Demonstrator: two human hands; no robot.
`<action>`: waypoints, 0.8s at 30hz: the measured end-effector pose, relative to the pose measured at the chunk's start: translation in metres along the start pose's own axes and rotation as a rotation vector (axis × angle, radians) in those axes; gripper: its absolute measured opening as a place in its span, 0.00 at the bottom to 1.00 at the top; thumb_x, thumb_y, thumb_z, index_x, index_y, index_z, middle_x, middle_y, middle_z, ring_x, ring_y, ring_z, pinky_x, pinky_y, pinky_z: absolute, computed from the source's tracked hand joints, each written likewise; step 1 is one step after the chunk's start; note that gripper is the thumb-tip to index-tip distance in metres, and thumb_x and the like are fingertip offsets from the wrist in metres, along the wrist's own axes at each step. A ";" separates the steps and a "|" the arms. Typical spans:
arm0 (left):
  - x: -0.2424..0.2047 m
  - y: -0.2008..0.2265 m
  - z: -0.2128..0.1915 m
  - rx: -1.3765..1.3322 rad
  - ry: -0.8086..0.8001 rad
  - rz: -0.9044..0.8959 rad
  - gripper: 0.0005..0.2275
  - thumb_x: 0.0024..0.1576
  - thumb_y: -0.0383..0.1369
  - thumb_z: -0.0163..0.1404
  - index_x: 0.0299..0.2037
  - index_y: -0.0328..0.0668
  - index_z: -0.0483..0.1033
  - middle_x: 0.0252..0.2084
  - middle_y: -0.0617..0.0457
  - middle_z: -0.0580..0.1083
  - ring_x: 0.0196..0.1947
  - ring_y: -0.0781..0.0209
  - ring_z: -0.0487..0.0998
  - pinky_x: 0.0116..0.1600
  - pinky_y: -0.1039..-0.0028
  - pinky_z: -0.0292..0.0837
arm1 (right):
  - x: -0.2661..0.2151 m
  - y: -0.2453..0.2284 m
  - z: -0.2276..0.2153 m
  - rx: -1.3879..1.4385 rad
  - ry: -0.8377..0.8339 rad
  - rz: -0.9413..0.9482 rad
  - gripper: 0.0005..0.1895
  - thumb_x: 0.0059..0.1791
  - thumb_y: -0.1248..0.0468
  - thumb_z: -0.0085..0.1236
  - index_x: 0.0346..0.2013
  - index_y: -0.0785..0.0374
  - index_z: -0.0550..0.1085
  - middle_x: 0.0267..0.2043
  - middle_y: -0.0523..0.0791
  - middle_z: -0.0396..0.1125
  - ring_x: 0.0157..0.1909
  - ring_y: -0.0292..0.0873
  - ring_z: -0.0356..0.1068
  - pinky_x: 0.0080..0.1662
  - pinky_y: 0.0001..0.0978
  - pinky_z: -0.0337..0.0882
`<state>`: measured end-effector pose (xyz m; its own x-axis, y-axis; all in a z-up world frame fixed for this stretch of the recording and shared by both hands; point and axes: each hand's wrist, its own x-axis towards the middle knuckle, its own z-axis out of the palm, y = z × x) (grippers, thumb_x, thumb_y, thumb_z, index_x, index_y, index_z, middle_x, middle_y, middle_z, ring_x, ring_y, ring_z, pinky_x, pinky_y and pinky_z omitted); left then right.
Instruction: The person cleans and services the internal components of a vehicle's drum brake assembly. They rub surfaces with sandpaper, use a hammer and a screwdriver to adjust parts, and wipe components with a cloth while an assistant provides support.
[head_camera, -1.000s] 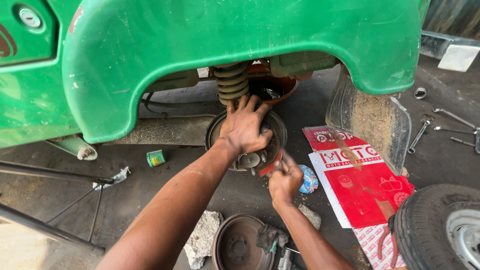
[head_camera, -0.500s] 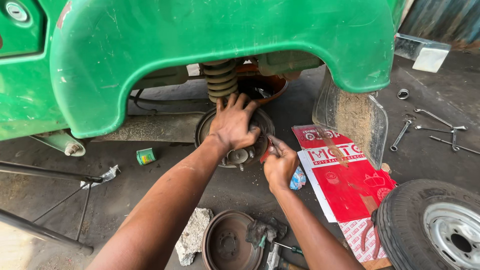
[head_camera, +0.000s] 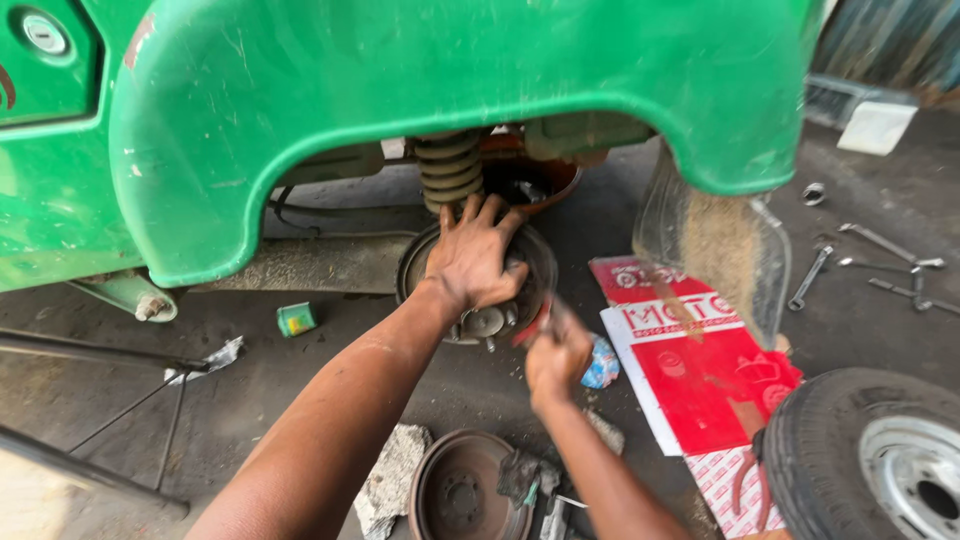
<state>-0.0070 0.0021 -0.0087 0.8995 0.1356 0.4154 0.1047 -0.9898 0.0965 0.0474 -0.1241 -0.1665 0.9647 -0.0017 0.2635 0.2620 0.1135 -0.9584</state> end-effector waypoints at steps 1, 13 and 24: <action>0.004 0.002 -0.003 0.011 -0.004 -0.002 0.34 0.45 0.45 0.54 0.65 0.46 0.67 0.64 0.40 0.63 0.69 0.39 0.57 0.68 0.35 0.49 | 0.006 -0.007 -0.001 0.122 0.012 0.195 0.16 0.51 0.76 0.47 0.48 0.66 0.79 0.43 0.47 0.76 0.42 0.42 0.76 0.44 0.36 0.76; 0.000 -0.002 -0.004 -0.020 -0.010 -0.005 0.35 0.45 0.47 0.55 0.66 0.48 0.65 0.66 0.39 0.61 0.70 0.38 0.54 0.69 0.35 0.45 | -0.016 0.008 0.013 0.308 0.019 0.345 0.21 0.49 0.79 0.44 0.52 0.66 0.78 0.42 0.48 0.75 0.34 0.38 0.73 0.33 0.33 0.76; -0.002 -0.004 -0.002 -0.049 0.013 0.007 0.34 0.45 0.46 0.54 0.65 0.47 0.67 0.64 0.41 0.63 0.70 0.39 0.56 0.70 0.35 0.45 | -0.026 0.004 0.020 0.255 0.052 0.388 0.15 0.52 0.74 0.48 0.52 0.68 0.75 0.42 0.50 0.75 0.34 0.40 0.75 0.36 0.37 0.81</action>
<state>-0.0102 0.0063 -0.0078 0.8946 0.1291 0.4277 0.0769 -0.9875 0.1374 0.0229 -0.1040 -0.1749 0.9918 0.0400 -0.1215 -0.1277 0.3564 -0.9255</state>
